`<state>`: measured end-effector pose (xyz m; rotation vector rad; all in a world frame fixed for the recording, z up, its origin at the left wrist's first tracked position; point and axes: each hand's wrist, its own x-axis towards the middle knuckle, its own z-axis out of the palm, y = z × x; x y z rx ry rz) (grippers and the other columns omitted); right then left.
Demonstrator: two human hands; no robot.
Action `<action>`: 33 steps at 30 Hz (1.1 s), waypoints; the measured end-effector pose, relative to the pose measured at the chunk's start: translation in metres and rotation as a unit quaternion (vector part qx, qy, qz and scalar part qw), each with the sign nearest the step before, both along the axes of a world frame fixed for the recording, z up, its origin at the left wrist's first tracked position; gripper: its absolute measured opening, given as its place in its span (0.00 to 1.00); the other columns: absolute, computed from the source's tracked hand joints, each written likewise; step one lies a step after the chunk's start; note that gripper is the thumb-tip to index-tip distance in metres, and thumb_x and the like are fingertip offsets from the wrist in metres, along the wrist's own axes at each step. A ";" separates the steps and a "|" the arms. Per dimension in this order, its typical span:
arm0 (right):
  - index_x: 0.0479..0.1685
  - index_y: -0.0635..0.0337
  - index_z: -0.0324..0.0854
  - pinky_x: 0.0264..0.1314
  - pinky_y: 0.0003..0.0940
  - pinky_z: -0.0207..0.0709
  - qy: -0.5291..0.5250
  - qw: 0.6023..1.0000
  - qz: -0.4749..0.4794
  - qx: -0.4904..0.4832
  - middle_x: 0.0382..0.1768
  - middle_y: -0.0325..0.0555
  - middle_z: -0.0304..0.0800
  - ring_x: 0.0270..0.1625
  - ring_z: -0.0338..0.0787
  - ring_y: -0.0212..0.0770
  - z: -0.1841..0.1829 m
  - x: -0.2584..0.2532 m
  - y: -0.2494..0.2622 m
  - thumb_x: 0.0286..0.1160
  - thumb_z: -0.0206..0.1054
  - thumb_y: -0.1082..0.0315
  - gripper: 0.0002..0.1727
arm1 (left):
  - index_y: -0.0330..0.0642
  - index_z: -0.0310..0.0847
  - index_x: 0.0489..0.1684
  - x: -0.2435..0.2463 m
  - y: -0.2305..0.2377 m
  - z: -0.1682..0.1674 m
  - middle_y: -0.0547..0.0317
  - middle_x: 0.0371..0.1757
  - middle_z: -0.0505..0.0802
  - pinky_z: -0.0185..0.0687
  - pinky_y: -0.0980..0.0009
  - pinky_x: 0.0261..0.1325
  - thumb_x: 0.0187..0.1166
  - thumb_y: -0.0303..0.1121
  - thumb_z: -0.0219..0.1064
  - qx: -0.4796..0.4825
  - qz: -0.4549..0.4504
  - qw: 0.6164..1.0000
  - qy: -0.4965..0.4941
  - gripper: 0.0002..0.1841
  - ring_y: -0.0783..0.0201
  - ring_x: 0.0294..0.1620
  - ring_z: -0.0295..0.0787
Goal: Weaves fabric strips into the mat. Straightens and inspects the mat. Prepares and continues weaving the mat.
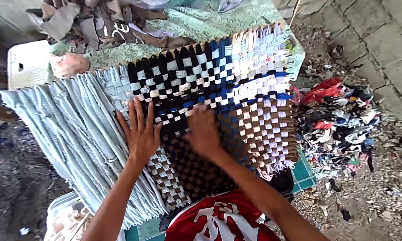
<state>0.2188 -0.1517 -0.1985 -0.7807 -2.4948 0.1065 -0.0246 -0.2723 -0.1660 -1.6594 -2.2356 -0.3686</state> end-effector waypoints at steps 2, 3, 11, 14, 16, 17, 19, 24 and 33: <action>0.96 0.38 0.53 0.99 0.58 0.27 -0.037 0.967 0.251 -0.022 0.97 0.41 0.43 0.98 0.36 0.43 -0.032 -0.032 -0.045 0.88 0.52 0.45 0.36 | 0.60 0.37 1.00 -0.004 0.000 -0.003 0.53 0.99 0.35 0.15 0.26 0.92 0.90 0.59 0.39 0.004 0.003 1.000 0.003 0.37 0.50 0.99 0.22; 0.95 0.30 0.54 1.00 0.56 0.27 -0.063 0.945 0.320 -0.030 0.97 0.37 0.44 0.98 0.36 0.41 -0.030 -0.034 -0.043 0.87 0.52 0.43 0.35 | 0.61 0.38 0.99 -0.009 -0.004 -0.005 0.55 1.00 0.36 0.16 0.27 0.93 0.90 0.58 0.39 0.003 0.001 1.000 0.007 0.37 0.51 0.99 0.23; 0.99 0.46 0.40 0.97 0.68 0.24 -0.032 0.982 -0.175 0.059 0.98 0.54 0.28 0.98 0.28 0.54 0.031 0.122 0.138 0.89 0.45 0.40 0.42 | 0.56 0.38 0.99 -0.004 -0.008 -0.007 0.52 0.99 0.37 0.15 0.30 0.94 0.90 0.57 0.38 0.023 0.007 1.000 -0.001 0.37 0.50 0.99 0.23; 0.97 0.61 0.32 0.96 0.68 0.24 -0.047 0.993 -0.110 0.012 0.97 0.59 0.26 0.98 0.26 0.56 0.007 0.089 0.066 0.88 0.48 0.43 0.47 | 0.48 0.36 0.99 0.018 0.009 -0.005 0.43 0.98 0.35 0.14 0.24 0.90 0.89 0.60 0.42 0.059 0.029 0.998 -0.010 0.42 0.42 0.99 0.21; 0.98 0.52 0.41 0.99 0.63 0.24 -0.090 0.992 0.082 -0.022 0.98 0.45 0.35 0.99 0.28 0.47 -0.031 0.065 -0.004 0.88 0.45 0.36 0.45 | 0.46 0.34 0.99 0.032 0.021 -0.005 0.36 0.97 0.33 0.13 0.22 0.89 0.87 0.63 0.45 0.077 0.043 0.996 -0.023 0.46 0.38 0.98 0.19; 0.98 0.46 0.44 1.00 0.59 0.25 -0.117 0.976 0.177 -0.043 0.98 0.38 0.37 0.99 0.30 0.42 -0.042 0.057 -0.032 0.88 0.41 0.34 0.44 | 0.46 0.34 0.99 0.038 0.026 -0.004 0.33 0.96 0.32 0.13 0.21 0.88 0.86 0.63 0.46 0.082 0.047 0.995 -0.029 0.46 0.36 0.97 0.18; 0.96 0.42 0.52 1.01 0.55 0.28 -0.116 0.938 0.312 -0.098 0.97 0.37 0.43 0.98 0.35 0.41 -0.040 0.053 -0.048 0.87 0.48 0.36 0.40 | 0.49 0.34 0.99 0.043 0.035 -0.005 0.30 0.96 0.31 0.13 0.19 0.86 0.86 0.62 0.46 0.084 0.049 0.995 -0.034 0.45 0.34 0.97 0.16; 0.63 0.47 0.90 0.87 0.49 0.69 0.094 0.980 0.165 -0.055 0.75 0.39 0.85 0.84 0.75 0.45 -0.003 0.102 0.020 0.86 0.60 0.64 0.16 | 0.55 0.34 1.00 0.043 0.033 -0.018 0.42 0.98 0.33 0.14 0.19 0.87 0.89 0.58 0.42 0.063 0.016 0.998 -0.018 0.40 0.42 0.98 0.20; 0.80 0.39 0.78 0.84 0.55 0.60 -0.036 0.998 -0.056 0.021 0.80 0.36 0.77 0.86 0.67 0.49 -0.008 0.113 0.066 0.89 0.52 0.51 0.24 | 0.55 0.38 0.99 0.043 0.035 -0.020 0.44 0.99 0.37 0.16 0.20 0.88 0.88 0.57 0.46 0.086 0.015 0.996 -0.031 0.40 0.44 0.99 0.24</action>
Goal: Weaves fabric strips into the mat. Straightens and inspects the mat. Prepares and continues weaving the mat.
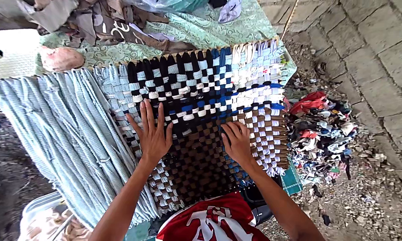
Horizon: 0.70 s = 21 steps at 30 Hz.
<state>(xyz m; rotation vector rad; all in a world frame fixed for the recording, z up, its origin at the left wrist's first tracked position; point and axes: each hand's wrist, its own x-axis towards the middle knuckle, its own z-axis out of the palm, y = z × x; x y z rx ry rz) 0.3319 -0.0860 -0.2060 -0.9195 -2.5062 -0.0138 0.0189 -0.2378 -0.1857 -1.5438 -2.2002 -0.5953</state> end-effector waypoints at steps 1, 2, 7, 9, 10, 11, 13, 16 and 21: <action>0.79 0.40 0.78 0.83 0.56 0.59 -0.004 1.000 -0.001 -0.003 0.81 0.37 0.77 0.85 0.67 0.49 -0.002 -0.001 0.000 0.90 0.51 0.51 0.24 | 0.55 0.39 0.99 0.000 -0.002 0.000 0.44 0.99 0.37 0.16 0.21 0.88 0.88 0.58 0.46 -0.001 0.000 1.000 -0.004 0.40 0.44 0.99 0.24; 0.79 0.40 0.78 0.83 0.56 0.58 -0.007 1.000 -0.002 -0.005 0.81 0.37 0.76 0.85 0.66 0.50 -0.005 0.000 0.000 0.90 0.51 0.50 0.24 | 0.56 0.39 0.99 0.000 -0.003 -0.001 0.45 0.99 0.37 0.16 0.21 0.89 0.88 0.58 0.47 -0.004 0.000 1.000 -0.006 0.40 0.44 0.99 0.24; 0.80 0.39 0.77 0.85 0.58 0.56 -0.018 1.000 0.002 -0.015 0.82 0.38 0.75 0.86 0.66 0.50 -0.014 0.007 0.001 0.91 0.49 0.48 0.25 | 0.58 0.38 0.99 -0.002 -0.002 0.000 0.48 0.99 0.37 0.16 0.22 0.89 0.87 0.59 0.47 -0.007 0.000 1.000 -0.004 0.40 0.48 0.99 0.24; 0.80 0.40 0.77 0.85 0.58 0.56 -0.015 1.000 0.012 -0.012 0.81 0.39 0.76 0.86 0.66 0.50 -0.012 0.007 0.001 0.90 0.50 0.47 0.25 | 0.58 0.40 0.99 -0.002 -0.003 0.000 0.48 0.99 0.37 0.16 0.23 0.90 0.87 0.58 0.47 -0.005 0.000 1.000 -0.004 0.40 0.48 0.99 0.24; 0.79 0.40 0.78 0.85 0.58 0.56 -0.007 1.000 0.018 -0.007 0.80 0.40 0.77 0.86 0.67 0.51 -0.010 0.007 0.002 0.90 0.51 0.47 0.25 | 0.57 0.40 0.99 -0.001 -0.003 0.001 0.48 0.99 0.37 0.16 0.23 0.90 0.88 0.58 0.47 -0.005 0.000 1.000 -0.004 0.40 0.48 0.99 0.25; 0.77 0.40 0.79 0.85 0.59 0.57 0.005 1.000 0.021 0.001 0.78 0.40 0.78 0.85 0.67 0.51 -0.007 0.006 0.004 0.89 0.52 0.46 0.24 | 0.57 0.40 0.99 0.000 -0.003 0.002 0.48 0.99 0.37 0.16 0.23 0.90 0.88 0.57 0.47 -0.006 0.000 1.000 -0.006 0.39 0.48 0.99 0.25; 0.73 0.40 0.82 0.83 0.60 0.56 0.043 0.999 0.025 0.018 0.75 0.42 0.78 0.83 0.67 0.53 0.004 -0.001 0.008 0.87 0.55 0.46 0.23 | 0.56 0.40 0.99 0.002 -0.003 0.002 0.48 0.99 0.37 0.16 0.24 0.90 0.89 0.57 0.46 -0.010 0.002 1.000 -0.010 0.39 0.48 0.99 0.25; 0.84 0.38 0.73 0.85 0.62 0.54 0.045 0.999 0.006 0.026 0.86 0.40 0.70 0.90 0.60 0.51 0.024 -0.022 0.011 0.86 0.54 0.45 0.29 | 0.56 0.37 1.00 0.007 -0.008 0.000 0.49 0.99 0.34 0.15 0.24 0.91 0.89 0.57 0.44 -0.025 0.009 1.000 -0.010 0.39 0.49 0.99 0.22; 0.83 0.43 0.73 0.87 0.61 0.49 0.024 0.999 -0.025 0.019 0.85 0.38 0.72 0.91 0.59 0.46 0.008 -0.033 0.019 0.86 0.51 0.39 0.32 | 0.56 0.37 0.99 0.020 -0.017 -0.009 0.47 0.99 0.34 0.16 0.26 0.92 0.88 0.60 0.45 -0.034 0.010 0.999 -0.007 0.41 0.48 0.99 0.21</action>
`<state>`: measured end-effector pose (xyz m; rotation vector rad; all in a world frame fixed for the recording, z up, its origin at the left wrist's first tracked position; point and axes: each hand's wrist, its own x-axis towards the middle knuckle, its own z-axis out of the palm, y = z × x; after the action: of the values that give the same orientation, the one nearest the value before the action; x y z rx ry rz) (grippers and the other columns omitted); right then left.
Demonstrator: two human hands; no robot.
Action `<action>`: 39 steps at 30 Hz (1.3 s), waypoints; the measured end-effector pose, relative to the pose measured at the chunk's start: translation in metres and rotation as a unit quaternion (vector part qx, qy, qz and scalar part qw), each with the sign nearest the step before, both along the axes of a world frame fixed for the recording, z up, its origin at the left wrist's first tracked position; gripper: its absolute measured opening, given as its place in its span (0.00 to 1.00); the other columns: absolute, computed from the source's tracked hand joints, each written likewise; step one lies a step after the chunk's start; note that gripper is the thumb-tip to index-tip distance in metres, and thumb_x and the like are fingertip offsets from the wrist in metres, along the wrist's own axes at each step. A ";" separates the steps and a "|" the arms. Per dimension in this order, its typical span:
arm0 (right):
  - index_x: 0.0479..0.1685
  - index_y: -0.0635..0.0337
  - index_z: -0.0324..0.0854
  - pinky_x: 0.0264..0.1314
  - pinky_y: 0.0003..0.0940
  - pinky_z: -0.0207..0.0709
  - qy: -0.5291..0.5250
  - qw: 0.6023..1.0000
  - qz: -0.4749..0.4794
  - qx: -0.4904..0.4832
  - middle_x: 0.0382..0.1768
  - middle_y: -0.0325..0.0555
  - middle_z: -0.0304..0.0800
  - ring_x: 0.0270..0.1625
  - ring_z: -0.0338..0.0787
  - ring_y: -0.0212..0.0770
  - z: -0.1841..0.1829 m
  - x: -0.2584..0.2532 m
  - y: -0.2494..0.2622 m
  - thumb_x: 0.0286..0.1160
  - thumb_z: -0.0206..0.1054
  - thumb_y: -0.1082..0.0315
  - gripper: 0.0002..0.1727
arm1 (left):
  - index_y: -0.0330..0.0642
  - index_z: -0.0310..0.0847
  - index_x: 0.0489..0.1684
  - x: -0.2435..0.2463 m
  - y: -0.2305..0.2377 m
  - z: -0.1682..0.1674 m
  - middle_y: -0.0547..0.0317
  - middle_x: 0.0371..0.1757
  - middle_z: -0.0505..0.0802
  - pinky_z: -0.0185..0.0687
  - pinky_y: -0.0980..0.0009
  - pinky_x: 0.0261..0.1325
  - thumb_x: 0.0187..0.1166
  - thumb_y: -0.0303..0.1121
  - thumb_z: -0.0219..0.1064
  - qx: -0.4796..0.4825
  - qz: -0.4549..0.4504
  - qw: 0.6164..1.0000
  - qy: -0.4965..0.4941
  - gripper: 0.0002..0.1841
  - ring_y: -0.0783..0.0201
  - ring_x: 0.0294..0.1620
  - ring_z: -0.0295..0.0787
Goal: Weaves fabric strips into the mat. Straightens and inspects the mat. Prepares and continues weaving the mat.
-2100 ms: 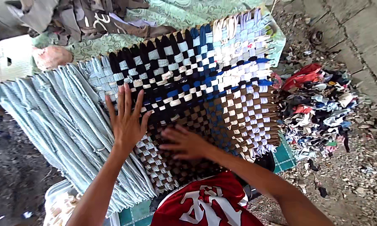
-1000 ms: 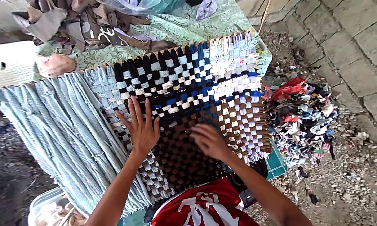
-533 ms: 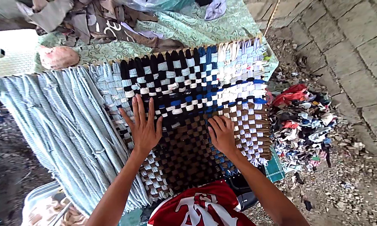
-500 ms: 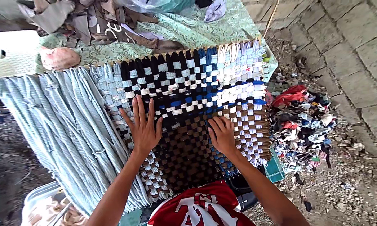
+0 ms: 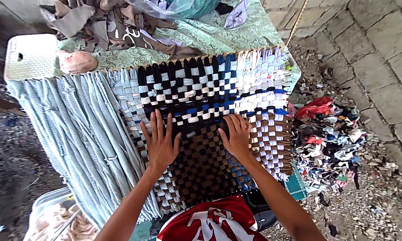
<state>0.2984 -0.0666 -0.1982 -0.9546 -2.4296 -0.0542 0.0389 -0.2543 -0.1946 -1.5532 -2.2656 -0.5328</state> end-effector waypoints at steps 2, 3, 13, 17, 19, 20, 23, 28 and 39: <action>0.82 0.43 0.73 0.87 0.60 0.49 0.004 1.000 0.002 -0.002 0.84 0.38 0.72 0.91 0.59 0.46 -0.003 0.001 0.000 0.86 0.52 0.39 0.32 | 0.55 0.39 0.99 0.008 -0.004 -0.001 0.45 0.99 0.34 0.15 0.26 0.92 0.89 0.56 0.46 0.008 -0.004 1.000 -0.011 0.39 0.46 0.99 0.20; 0.83 0.44 0.73 0.88 0.60 0.49 0.011 1.000 0.007 0.001 0.85 0.38 0.72 0.92 0.58 0.46 -0.006 0.003 -0.001 0.86 0.53 0.40 0.31 | 0.55 0.42 0.99 0.014 -0.004 0.000 0.43 0.98 0.36 0.17 0.25 0.92 0.89 0.52 0.48 0.018 -0.016 0.999 -0.022 0.37 0.44 0.99 0.21; 0.87 0.42 0.71 0.90 0.56 0.51 0.031 0.999 0.028 0.013 0.86 0.37 0.71 0.91 0.61 0.46 -0.011 0.014 -0.005 0.85 0.54 0.46 0.31 | 0.54 0.60 0.93 0.101 0.054 0.002 0.53 0.89 0.70 0.48 0.46 0.92 0.89 0.55 0.49 -0.040 -0.159 0.984 -0.070 0.33 0.47 0.89 0.60; 0.90 0.41 0.65 0.89 0.57 0.51 -0.024 1.000 0.000 -0.003 0.88 0.36 0.67 0.91 0.59 0.43 -0.003 0.007 -0.005 0.87 0.51 0.42 0.34 | 0.55 0.58 0.94 0.103 0.071 -0.002 0.51 0.90 0.69 0.48 0.42 0.89 0.88 0.58 0.47 -0.066 -0.131 0.988 -0.039 0.35 0.43 0.87 0.63; 0.90 0.41 0.65 0.89 0.57 0.50 -0.040 0.999 -0.012 -0.007 0.88 0.36 0.67 0.92 0.59 0.43 -0.004 0.005 -0.004 0.86 0.49 0.41 0.34 | 0.56 0.61 0.92 0.099 0.074 -0.006 0.53 0.88 0.71 0.50 0.42 0.88 0.88 0.59 0.47 -0.070 -0.127 0.989 -0.036 0.35 0.44 0.86 0.64; 0.89 0.42 0.67 0.88 0.58 0.51 -0.040 0.999 -0.013 -0.006 0.87 0.36 0.69 0.91 0.60 0.44 -0.004 0.004 -0.003 0.86 0.50 0.41 0.34 | 0.55 0.64 0.91 0.097 0.075 -0.007 0.53 0.87 0.73 0.51 0.43 0.87 0.88 0.60 0.47 -0.068 -0.125 0.989 -0.037 0.34 0.44 0.85 0.65; 0.80 0.43 0.76 0.84 0.58 0.53 -0.015 1.000 -0.007 0.002 0.82 0.37 0.76 0.87 0.65 0.47 -0.010 0.005 0.002 0.85 0.53 0.42 0.30 | 0.54 0.69 0.87 0.093 0.077 -0.010 0.52 0.83 0.76 0.54 0.42 0.85 0.87 0.61 0.49 -0.051 -0.129 0.990 -0.028 0.34 0.44 0.82 0.68; 0.73 0.44 0.82 0.84 0.57 0.54 0.021 1.000 0.018 0.007 0.77 0.36 0.80 0.86 0.66 0.47 -0.020 0.010 0.005 0.84 0.55 0.49 0.24 | 0.56 0.73 0.84 0.089 0.077 -0.015 0.54 0.80 0.78 0.55 0.42 0.83 0.86 0.63 0.50 -0.043 -0.136 0.989 -0.026 0.33 0.46 0.80 0.69; 0.89 0.43 0.66 0.85 0.59 0.55 0.078 0.996 -0.046 -0.010 0.90 0.32 0.63 0.93 0.55 0.46 -0.017 0.019 0.001 0.85 0.53 0.49 0.32 | 0.68 0.56 0.94 0.092 0.076 -0.010 0.53 0.82 0.76 0.53 0.43 0.82 0.84 0.65 0.50 -0.052 -0.125 0.990 -0.047 0.37 0.46 0.79 0.68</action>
<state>0.3171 -0.0659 -0.2152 -1.0404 -2.2464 0.0123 0.1312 -0.1781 -0.2042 -1.9171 -2.2106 -0.5728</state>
